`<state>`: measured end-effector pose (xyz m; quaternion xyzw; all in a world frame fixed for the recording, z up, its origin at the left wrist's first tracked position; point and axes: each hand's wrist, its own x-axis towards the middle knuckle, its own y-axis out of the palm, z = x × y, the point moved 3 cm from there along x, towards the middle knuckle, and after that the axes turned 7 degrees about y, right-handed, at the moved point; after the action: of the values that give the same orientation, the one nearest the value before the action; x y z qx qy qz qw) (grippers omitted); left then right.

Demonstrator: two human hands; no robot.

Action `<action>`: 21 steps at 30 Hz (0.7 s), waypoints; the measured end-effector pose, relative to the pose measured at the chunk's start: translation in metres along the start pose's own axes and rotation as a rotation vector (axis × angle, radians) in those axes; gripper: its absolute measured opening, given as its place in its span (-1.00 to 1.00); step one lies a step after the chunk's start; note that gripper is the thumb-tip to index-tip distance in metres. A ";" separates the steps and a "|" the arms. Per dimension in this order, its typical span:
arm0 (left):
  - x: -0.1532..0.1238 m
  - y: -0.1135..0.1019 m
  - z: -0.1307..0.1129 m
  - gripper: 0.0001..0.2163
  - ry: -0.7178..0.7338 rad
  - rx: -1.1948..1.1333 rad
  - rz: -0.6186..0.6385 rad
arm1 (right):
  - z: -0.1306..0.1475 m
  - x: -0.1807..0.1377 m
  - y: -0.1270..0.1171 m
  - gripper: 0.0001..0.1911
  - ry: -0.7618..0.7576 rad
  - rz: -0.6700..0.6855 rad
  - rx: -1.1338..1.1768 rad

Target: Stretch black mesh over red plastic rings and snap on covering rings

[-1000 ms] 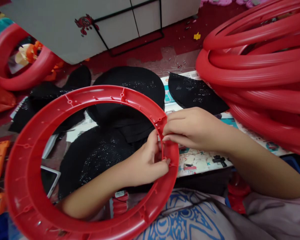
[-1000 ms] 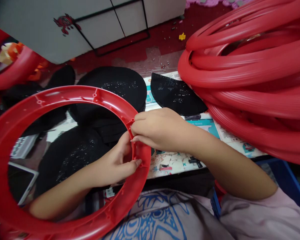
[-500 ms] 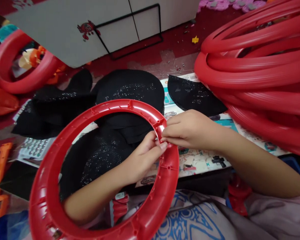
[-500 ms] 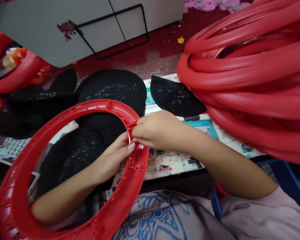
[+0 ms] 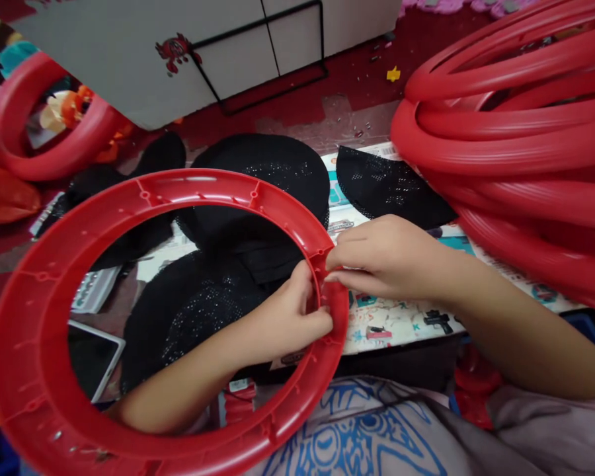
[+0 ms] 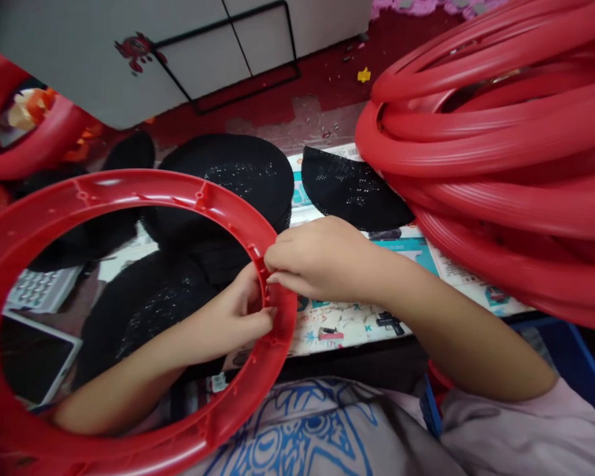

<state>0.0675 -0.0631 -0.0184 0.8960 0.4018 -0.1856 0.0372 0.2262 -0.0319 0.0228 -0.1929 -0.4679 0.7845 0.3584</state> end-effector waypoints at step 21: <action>-0.006 0.000 0.001 -0.46 0.088 0.124 0.248 | -0.003 0.000 0.002 -0.76 -0.082 -0.032 0.162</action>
<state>0.0635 -0.0672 -0.0173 0.9465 0.2772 -0.1645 -0.0131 0.2273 -0.0310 0.0193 -0.1237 -0.4200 0.8212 0.3659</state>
